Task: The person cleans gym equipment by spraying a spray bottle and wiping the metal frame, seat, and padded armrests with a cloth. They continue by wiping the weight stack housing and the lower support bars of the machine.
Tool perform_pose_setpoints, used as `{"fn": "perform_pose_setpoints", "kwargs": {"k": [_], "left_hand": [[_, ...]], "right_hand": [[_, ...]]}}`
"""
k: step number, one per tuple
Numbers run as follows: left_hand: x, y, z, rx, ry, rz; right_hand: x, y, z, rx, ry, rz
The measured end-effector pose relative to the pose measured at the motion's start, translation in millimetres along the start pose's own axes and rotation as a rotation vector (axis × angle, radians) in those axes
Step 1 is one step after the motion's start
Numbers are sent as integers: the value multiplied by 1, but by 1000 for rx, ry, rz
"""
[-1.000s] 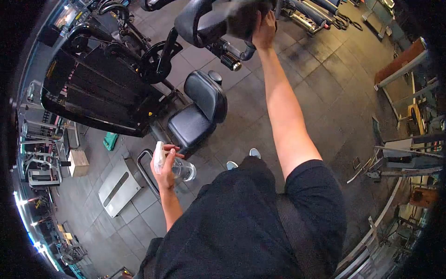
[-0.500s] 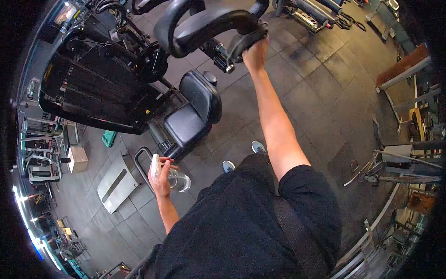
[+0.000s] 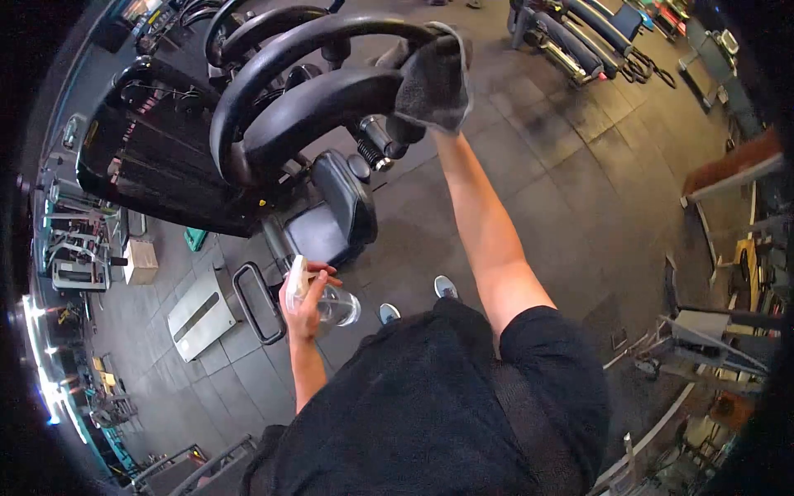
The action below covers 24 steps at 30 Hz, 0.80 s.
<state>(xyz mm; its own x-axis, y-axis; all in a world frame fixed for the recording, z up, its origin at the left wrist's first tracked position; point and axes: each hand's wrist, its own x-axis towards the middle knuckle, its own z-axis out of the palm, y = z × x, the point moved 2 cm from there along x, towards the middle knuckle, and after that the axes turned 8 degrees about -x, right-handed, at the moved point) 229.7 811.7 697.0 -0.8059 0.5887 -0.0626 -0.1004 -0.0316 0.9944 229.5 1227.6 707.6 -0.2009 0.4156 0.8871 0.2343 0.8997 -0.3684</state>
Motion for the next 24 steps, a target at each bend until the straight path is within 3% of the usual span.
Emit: {"fn": "perform_pose_setpoints", "kwargs": {"k": [9,13,19,24], "left_hand": [[-26,-6,11,4,135,-21],[-42,-21,-8,-48,237,-41],[-46,-35,-39,-50,268,-30],[-39,-32,-57,-53,234,5]], "right_hand": [[70,7,-11,401,96,137],[109,-8,-23,563,16,169],[150,-59,-41,630,-359,62],[165,-123,-43,478,-785,-153]]}}
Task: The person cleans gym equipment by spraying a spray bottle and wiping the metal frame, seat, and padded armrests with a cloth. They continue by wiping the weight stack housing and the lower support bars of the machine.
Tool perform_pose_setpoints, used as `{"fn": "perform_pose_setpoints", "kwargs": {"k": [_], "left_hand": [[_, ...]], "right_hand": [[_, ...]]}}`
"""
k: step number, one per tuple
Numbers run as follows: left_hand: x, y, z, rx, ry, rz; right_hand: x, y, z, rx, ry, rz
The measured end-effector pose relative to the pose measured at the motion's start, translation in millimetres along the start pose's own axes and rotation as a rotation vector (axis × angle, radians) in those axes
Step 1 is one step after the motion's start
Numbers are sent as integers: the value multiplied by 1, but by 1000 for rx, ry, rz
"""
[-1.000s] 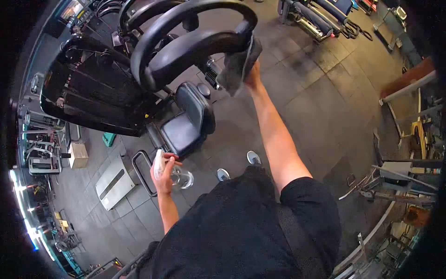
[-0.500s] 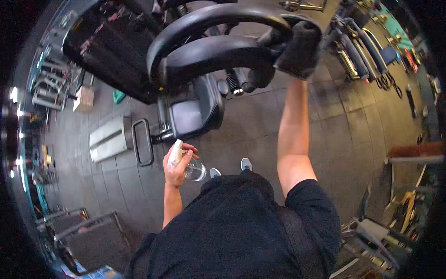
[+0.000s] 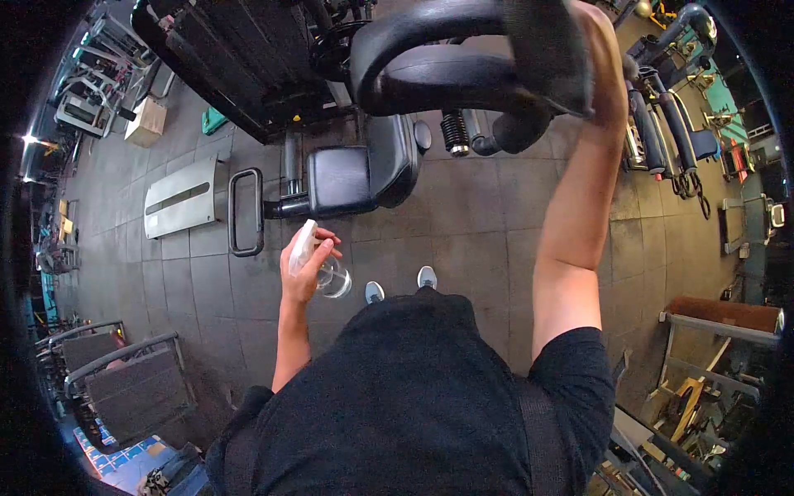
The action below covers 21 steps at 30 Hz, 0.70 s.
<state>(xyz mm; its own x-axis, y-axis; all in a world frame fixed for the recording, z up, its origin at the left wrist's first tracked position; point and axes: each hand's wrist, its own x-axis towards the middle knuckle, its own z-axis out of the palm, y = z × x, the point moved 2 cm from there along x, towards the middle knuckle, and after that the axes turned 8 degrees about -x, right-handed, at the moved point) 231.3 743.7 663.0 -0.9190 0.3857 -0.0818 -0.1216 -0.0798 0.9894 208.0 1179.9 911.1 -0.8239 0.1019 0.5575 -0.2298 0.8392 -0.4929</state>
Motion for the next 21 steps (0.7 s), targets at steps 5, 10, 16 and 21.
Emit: {"fn": "perform_pose_setpoints", "kwargs": {"k": [5,10,16,21], "left_hand": [[0,2,-15,-4,-34,5],[-8,-4,-41,-52,-42,25],[-24,-18,-78,-103,16,9],[-28,-27,-98,-53,52,12]], "right_hand": [[26,-79,35,-523,-139,-254],[29,-125,86,-888,-116,-559],[15,-116,121,-928,-152,-795],[-45,-102,173,-1534,-723,-916]]}}
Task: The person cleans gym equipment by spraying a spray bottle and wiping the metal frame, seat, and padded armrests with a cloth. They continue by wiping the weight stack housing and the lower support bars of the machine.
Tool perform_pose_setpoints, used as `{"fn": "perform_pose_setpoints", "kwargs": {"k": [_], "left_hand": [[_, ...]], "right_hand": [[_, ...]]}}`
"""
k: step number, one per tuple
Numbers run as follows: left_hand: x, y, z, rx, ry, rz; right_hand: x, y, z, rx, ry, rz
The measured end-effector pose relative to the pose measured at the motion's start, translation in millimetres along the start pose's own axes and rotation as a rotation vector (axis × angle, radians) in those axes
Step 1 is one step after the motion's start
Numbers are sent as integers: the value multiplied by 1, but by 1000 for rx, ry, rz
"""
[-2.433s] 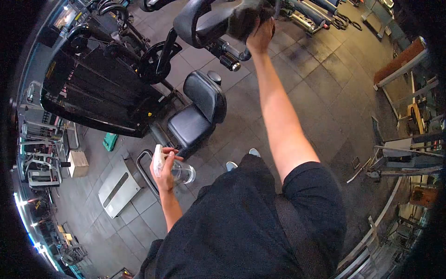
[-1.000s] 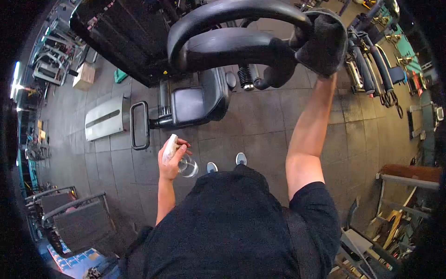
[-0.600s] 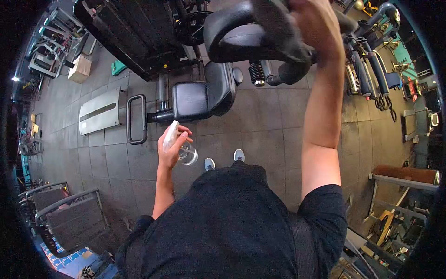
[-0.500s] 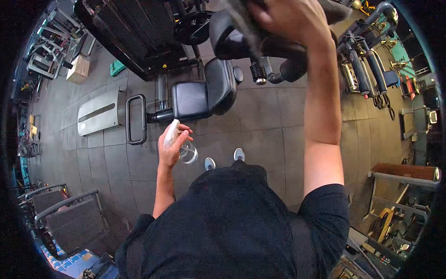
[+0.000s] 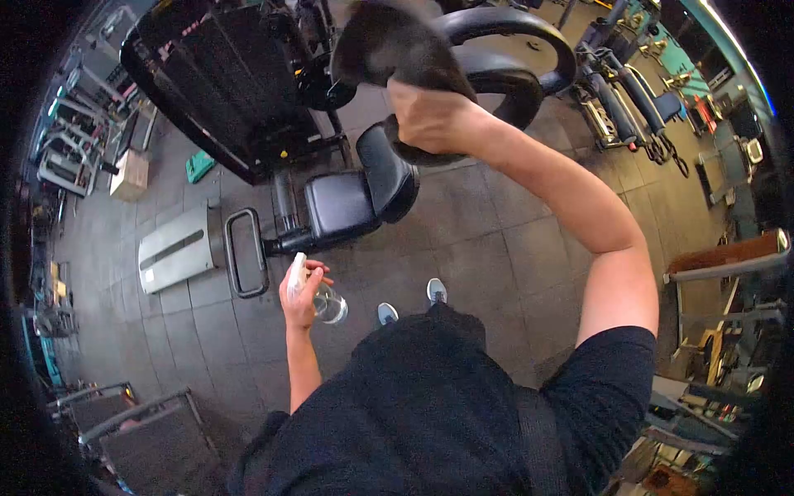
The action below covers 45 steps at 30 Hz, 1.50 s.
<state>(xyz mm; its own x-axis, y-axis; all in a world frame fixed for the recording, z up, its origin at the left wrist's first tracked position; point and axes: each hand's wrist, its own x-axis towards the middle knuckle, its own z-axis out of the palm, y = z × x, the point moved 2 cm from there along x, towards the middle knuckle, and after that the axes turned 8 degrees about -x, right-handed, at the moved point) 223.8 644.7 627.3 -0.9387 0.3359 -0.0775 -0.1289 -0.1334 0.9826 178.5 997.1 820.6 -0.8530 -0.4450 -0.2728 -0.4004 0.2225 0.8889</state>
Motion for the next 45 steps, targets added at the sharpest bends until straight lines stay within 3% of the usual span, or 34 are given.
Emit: {"fn": "perform_pose_setpoints", "kwargs": {"k": [2,6,7,9,11,13,15,16,17,19,20,21,23,24,25,28,31,33,35,36,37,39,40,42,43,45], "left_hand": [[2,-5,-9,-36,-4,14],[2,-9,-24,-24,-11,-24],[1,-10,-25,2,-22,-58],[3,-6,-24,19,-40,-75],[5,-2,-19,9,-69,-30],[5,3,-11,2,-86,-34],[5,5,-1,8,-90,-14],[3,9,7,16,-87,-21],[0,14,17,57,-98,-6],[-3,19,33,102,-106,6],[-4,20,43,89,-115,17],[-7,18,54,77,-120,24],[-8,10,79,77,-100,8],[-7,5,92,97,-116,6],[-3,0,106,111,-133,14],[15,-14,159,182,-155,42],[24,-41,224,86,-136,-42],[31,-48,274,159,-104,-61],[36,-60,313,151,-109,-53],[38,-68,330,103,-116,-58],[41,-66,353,49,-117,-59],[39,-61,385,39,-80,-118],[40,-61,400,85,-111,-140],[46,-59,423,171,-158,-142],[48,-63,434,203,-156,-172],[54,-72,446,320,-197,-119]], "right_hand": [[-15,0,26,16,399,53],[-57,76,23,345,656,681],[-69,94,38,453,593,817],[-87,102,59,548,601,887],[-108,92,89,702,780,1148],[-124,83,139,710,700,1281],[-137,75,177,939,640,1528],[-145,76,192,734,655,1381],[-154,71,218,747,652,1386],[-174,49,306,1603,985,1596],[-192,25,410,672,756,1422],[-187,25,404,686,758,1415],[-172,30,355,1667,1144,1413],[-174,25,330,1947,1124,1421],[-168,6,309,1957,1129,1414],[-142,-31,274,2217,1514,1540],[-116,-72,248,2308,1808,1364],[-119,-95,246,2417,1695,1468],[-139,-146,285,2777,1735,962],[-159,-142,280,2785,1473,1241],[-172,-136,292,2797,1458,1220],[-197,-139,328,2990,1044,1831],[-205,-141,343,3020,1003,1796],[-207,-151,382,3216,1165,1712],[-201,-153,395,3439,1426,1305],[-187,-159,394,3405,1489,1255]]}}
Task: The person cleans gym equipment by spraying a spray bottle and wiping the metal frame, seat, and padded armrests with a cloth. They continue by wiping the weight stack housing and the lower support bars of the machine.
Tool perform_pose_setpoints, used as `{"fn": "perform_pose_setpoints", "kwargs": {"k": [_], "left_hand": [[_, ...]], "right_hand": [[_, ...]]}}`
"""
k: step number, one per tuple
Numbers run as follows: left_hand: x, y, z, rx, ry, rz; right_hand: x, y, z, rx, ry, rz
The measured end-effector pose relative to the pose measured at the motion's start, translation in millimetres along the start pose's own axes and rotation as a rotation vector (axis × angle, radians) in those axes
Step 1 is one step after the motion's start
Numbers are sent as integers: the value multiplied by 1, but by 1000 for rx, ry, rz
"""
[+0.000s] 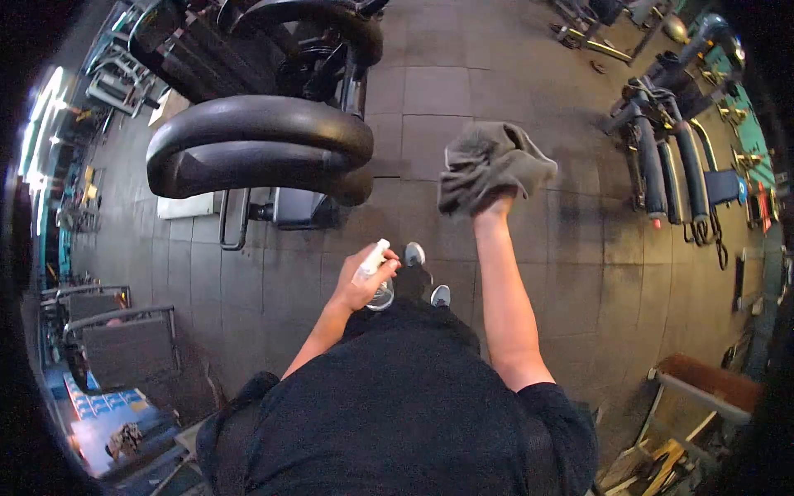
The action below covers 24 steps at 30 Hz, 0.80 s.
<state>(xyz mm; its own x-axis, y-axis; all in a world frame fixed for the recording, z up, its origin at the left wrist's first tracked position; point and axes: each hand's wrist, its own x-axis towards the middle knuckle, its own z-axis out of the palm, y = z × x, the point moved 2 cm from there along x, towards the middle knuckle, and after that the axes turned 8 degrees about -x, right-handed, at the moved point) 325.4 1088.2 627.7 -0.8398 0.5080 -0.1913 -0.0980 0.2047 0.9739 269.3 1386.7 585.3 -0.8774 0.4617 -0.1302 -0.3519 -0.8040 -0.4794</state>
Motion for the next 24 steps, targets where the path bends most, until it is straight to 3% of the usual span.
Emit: {"fn": "perform_pose_setpoints", "kwargs": {"k": [1,5,9,10,12,13,15,16,18,19,20,22,24], "left_hand": [[6,-2,5,63,-9,59],[33,-1,14,80,-10,55],[63,-6,19,176,6,173],[65,-5,20,169,24,166],[69,-6,23,216,84,130],[73,-18,26,213,123,160],[82,-42,32,211,202,219],[90,15,31,124,215,83],[103,-15,37,131,212,76],[112,-25,39,153,183,94],[117,-18,39,147,205,85],[128,9,36,72,258,187],[134,15,36,-1,323,152]], "right_hand": [[9,14,-2,2,2,23],[52,71,19,-704,-353,-244],[84,135,93,-1202,-696,-147],[87,151,104,-1337,-864,-245],[101,177,111,-1550,-1321,-1114],[117,191,109,-1535,-1342,-1110],[141,217,102,-1595,-1678,-1017],[146,225,104,-1572,-1713,-981],[156,235,133,-1963,-1943,-641],[144,220,173,-2158,-1895,-365],[146,237,179,-2140,-1925,-364],[160,271,186,-2181,-2087,-167],[154,279,186,-2190,-2175,-180]]}}
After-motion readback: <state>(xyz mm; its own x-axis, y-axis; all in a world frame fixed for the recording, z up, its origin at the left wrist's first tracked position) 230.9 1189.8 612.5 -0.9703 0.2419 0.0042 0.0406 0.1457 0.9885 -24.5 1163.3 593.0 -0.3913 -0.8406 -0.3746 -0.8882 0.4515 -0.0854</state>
